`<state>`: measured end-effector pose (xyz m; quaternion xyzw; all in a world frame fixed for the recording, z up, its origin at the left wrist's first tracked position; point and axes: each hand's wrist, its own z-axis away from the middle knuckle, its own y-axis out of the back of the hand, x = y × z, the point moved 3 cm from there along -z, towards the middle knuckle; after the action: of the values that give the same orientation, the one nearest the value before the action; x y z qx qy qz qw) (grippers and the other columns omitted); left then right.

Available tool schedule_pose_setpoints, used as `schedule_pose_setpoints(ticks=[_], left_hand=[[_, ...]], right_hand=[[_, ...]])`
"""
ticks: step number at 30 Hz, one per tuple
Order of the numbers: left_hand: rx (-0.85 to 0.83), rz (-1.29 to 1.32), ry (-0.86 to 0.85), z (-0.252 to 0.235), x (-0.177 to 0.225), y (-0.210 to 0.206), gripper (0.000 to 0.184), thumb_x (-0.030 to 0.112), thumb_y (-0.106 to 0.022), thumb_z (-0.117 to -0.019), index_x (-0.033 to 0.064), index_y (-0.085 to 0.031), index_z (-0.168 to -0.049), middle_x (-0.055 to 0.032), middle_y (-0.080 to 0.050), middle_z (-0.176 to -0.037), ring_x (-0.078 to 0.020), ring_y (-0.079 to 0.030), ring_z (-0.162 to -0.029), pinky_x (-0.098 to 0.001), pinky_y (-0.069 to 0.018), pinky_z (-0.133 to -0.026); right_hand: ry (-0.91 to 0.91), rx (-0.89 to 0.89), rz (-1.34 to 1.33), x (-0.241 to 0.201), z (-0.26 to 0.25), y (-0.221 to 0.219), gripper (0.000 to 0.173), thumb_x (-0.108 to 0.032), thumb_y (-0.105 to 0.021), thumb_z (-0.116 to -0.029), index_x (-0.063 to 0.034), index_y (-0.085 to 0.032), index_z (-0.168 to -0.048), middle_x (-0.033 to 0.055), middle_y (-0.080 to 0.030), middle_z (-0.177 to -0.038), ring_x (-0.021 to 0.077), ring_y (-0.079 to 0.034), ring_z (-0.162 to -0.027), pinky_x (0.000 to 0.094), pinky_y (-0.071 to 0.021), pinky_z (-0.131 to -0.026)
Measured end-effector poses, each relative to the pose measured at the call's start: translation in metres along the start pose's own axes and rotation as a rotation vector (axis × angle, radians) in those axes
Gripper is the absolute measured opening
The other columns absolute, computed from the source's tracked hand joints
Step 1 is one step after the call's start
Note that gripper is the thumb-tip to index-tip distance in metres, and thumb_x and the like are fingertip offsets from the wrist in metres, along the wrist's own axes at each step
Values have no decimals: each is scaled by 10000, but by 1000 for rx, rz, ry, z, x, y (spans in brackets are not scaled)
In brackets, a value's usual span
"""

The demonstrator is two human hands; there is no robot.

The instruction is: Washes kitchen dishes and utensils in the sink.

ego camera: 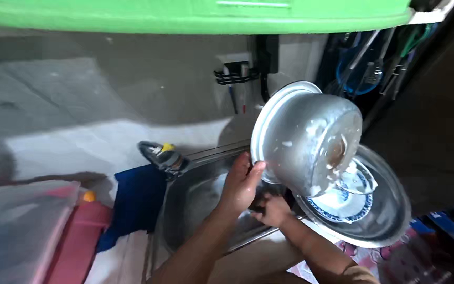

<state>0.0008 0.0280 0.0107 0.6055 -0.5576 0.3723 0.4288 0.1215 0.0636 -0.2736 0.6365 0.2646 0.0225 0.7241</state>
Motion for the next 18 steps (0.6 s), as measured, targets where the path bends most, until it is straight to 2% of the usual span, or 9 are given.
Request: schedule_pose_setpoints(ticks=[2,4,5,7,8,11,14,18], left_hand=[[91,-139,-82,18,7,35,183,164,-547,-1024,62,-597,-1167,55,-666,-913,-11,-632,-793,-202,-548,-718],[166,-275,-90,37,5,62,186,148,-557,-1016,55,-612,-1168,57,-671,-919,7,-632,-790,-176,-548,-708],[192,-355,-91,48,-1,76,199,151,-569,-1013,50,-619,-1176,51,-671,-917,15,-623,-772,-168,-542,-691],[234,-548,-98,69,-20,101,229,186,-585,-1004,49,-651,-1175,21,-671,-902,3,-605,-728,-178,-533,-656],[243,-661,-89,80,-31,112,244,210,-583,-997,58,-666,-1169,-3,-680,-904,-29,-615,-726,-221,-547,-658],[243,-903,-5,111,-51,133,271,182,-592,-953,30,-704,-1147,-119,-721,-943,-227,-690,-764,-458,-591,-702],[231,-989,43,136,-66,155,276,145,-596,-912,16,-727,-1118,-144,-734,-972,-308,-713,-838,-535,-583,-754],[179,-1012,105,161,-67,182,243,64,-591,-918,13,-745,-1099,-183,-736,-1060,-410,-694,-1008,-615,-532,-889]], right_hand=[[4,26,24,7,-2,-8,685,-935,-491,-727,-420,-711,-1121,-31,-658,-1295,230,-636,-1167,612,-516,-981],[26,17,52,11,-1,-11,832,-1006,-505,-612,-439,-687,-1193,-12,-630,-1344,254,-608,-1201,653,-460,-1019],[46,13,75,13,-2,-13,853,-1009,-521,-588,-445,-677,-1209,-12,-616,-1370,267,-591,-1227,679,-428,-1040],[76,8,101,17,-5,-19,713,-894,-619,-635,-447,-677,-1187,-24,-599,-1377,260,-581,-1226,678,-424,-1033],[76,5,107,18,-7,-25,612,-802,-668,-657,-443,-691,-1152,-27,-601,-1366,254,-590,-1207,665,-445,-1016],[49,-30,130,20,-9,-37,424,-662,-688,-713,-405,-723,-1049,-9,-646,-1271,253,-646,-1090,632,-526,-899],[24,-123,145,21,-12,-44,348,-593,-693,-742,-366,-725,-1004,-5,-673,-1222,271,-676,-1030,635,-567,-800],[47,-132,184,23,-12,-50,312,-532,-689,-780,-338,-721,-1023,-19,-683,-1207,263,-686,-1015,608,-578,-786]])
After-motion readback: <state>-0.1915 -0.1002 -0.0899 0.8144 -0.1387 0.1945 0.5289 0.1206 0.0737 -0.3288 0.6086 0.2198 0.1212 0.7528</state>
